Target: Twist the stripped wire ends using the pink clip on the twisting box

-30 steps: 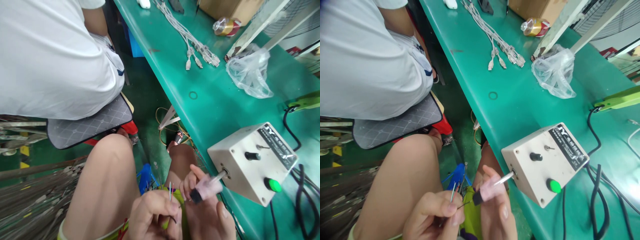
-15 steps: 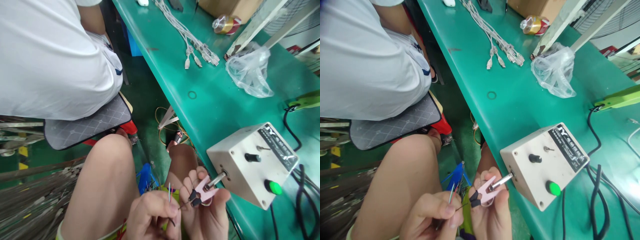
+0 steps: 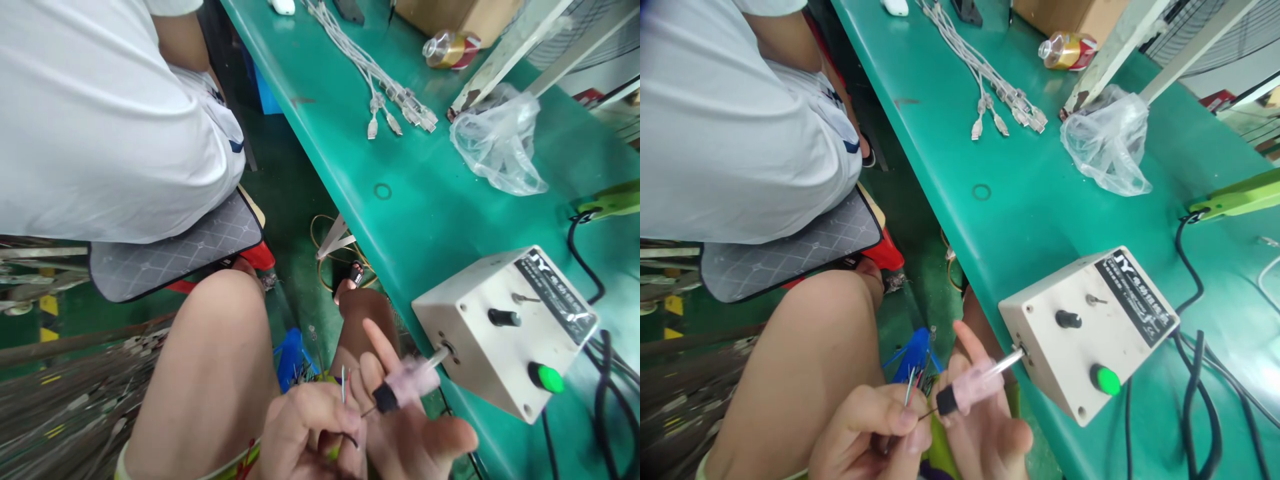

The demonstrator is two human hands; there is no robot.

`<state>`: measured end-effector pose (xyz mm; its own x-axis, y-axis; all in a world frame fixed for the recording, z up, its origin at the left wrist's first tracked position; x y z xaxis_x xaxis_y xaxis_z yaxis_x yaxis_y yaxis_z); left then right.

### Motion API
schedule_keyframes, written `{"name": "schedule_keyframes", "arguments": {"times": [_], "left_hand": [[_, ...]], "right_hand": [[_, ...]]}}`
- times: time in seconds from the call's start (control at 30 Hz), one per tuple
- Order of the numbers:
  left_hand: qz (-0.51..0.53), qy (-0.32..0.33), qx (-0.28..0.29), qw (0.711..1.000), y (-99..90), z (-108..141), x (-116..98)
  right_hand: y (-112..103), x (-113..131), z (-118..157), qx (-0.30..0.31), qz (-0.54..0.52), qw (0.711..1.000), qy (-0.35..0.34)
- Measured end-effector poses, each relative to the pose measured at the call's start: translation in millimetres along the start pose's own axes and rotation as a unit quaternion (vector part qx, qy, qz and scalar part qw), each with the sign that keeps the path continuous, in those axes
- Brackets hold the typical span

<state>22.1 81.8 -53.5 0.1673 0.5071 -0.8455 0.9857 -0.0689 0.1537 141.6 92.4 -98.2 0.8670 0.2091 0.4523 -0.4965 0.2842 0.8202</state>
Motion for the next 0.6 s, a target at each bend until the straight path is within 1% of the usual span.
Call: {"name": "schedule_keyframes", "arguments": {"times": [0.1, 0.2, 0.33, 0.4, 0.5, 0.6], "left_hand": [[-0.022, 0.009, -0.017, 1.000, 1.9, -6, -6], [-0.029, 0.014, -0.019, 0.999, 1.7, -8, -10], [-0.048, 0.035, -0.020, 0.998, -0.9, -5, -11], [-0.055, 0.044, -0.027, 0.997, -1.7, -4, -13], [-0.078, 0.055, -0.035, 0.995, -1.7, -4, -16], [-0.078, 0.064, -0.033, 0.994, -0.8, -5, -17]], "right_hand": [[-14, -6, 6, -0.030, -0.004, 0.999, 0.021], [-19, -6, 10, -0.026, 0.023, 0.999, 0.007], [-5, 1, 12, 0.016, 0.058, 0.998, -0.032], [4, 7, 11, 0.012, 0.070, 0.996, -0.059], [15, 14, 9, 0.003, 0.073, 0.994, -0.081], [20, 19, 7, -0.020, 0.062, 0.993, -0.094]]}}
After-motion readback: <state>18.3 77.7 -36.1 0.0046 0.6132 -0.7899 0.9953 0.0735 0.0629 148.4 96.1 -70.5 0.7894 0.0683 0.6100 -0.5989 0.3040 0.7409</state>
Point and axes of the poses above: each hand's wrist, its own z-axis away from the middle knuckle, its own y-axis out of the palm, x = y × z, the point moved 5 cm from there along -z, towards the middle knuckle, and after that the axes turned 1 degree about -z, right-handed, at the moved point
